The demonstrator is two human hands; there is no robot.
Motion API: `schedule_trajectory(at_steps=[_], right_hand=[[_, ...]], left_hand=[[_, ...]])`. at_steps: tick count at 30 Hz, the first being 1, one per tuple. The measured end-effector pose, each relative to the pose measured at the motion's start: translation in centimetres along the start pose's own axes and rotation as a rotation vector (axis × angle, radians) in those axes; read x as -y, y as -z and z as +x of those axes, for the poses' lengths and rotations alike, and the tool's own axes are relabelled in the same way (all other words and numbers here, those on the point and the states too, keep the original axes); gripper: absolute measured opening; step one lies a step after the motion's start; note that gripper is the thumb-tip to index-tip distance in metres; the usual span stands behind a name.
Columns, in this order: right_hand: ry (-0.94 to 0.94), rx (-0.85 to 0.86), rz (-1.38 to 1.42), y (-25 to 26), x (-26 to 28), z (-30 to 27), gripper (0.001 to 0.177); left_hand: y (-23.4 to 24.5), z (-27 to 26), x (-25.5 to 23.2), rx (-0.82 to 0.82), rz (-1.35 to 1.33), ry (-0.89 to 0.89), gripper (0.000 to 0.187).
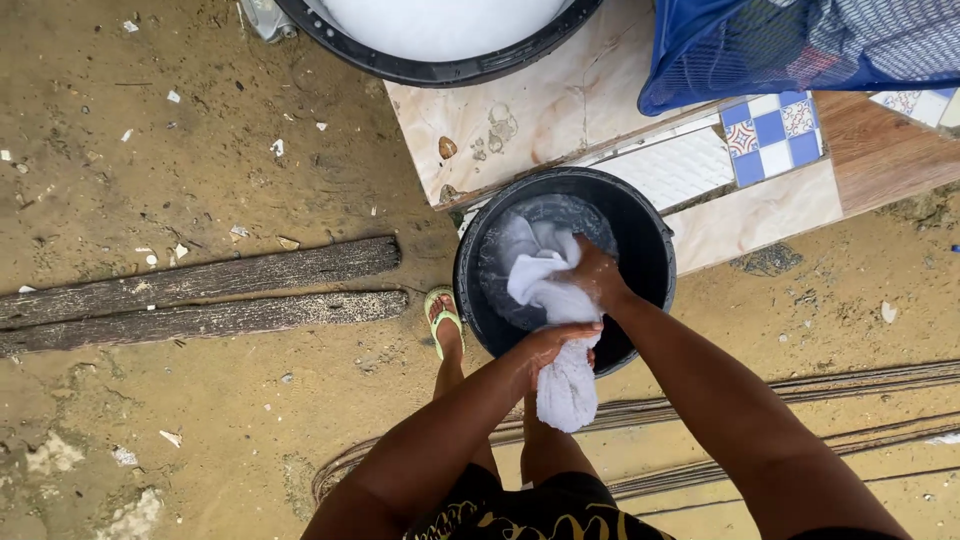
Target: Hand-washing various pieces of clothing in buckets of soapy water and hanging them on a clothesline outdoors.
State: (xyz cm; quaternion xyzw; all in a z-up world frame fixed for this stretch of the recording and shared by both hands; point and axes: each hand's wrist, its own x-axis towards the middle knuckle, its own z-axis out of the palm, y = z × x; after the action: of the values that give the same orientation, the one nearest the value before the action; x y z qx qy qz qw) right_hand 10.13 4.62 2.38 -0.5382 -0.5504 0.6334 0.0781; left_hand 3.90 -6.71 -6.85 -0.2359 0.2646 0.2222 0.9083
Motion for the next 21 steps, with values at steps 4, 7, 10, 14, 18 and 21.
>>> schedule_trajectory(at_steps=[4, 7, 10, 14, 18, 21], right_hand=[[-0.301, -0.048, -0.551, 3.2, -2.8, 2.3, 0.052], [-0.448, -0.059, -0.829, 3.5, -5.7, 3.8, 0.054], [-0.498, -0.169, -0.829, 4.2, -6.2, 4.9, 0.041], [-0.560, -0.139, -0.687, 3.8, -3.1, 1.0, 0.073], [-0.297, -0.033, 0.359, 7.5, -0.3, -3.7, 0.070], [-0.107, -0.411, 0.934, 7.5, -13.2, -5.6, 0.066]], left_hand=[[3.3, 5.0, 0.3, -0.005, 0.034, -0.023, 0.025], [3.2, 3.9, 0.0, -0.014, 0.044, -0.052, 0.025], [1.4, 1.8, -1.7, -0.012, 0.073, -0.076, 0.025], [-1.9, -3.2, -2.3, -0.035, 0.090, -0.079, 0.025], [-3.5, -5.6, -4.2, -0.048, 0.132, -0.111, 0.027], [4.3, -6.6, -6.6, -0.066, 0.145, -0.149, 0.029]])
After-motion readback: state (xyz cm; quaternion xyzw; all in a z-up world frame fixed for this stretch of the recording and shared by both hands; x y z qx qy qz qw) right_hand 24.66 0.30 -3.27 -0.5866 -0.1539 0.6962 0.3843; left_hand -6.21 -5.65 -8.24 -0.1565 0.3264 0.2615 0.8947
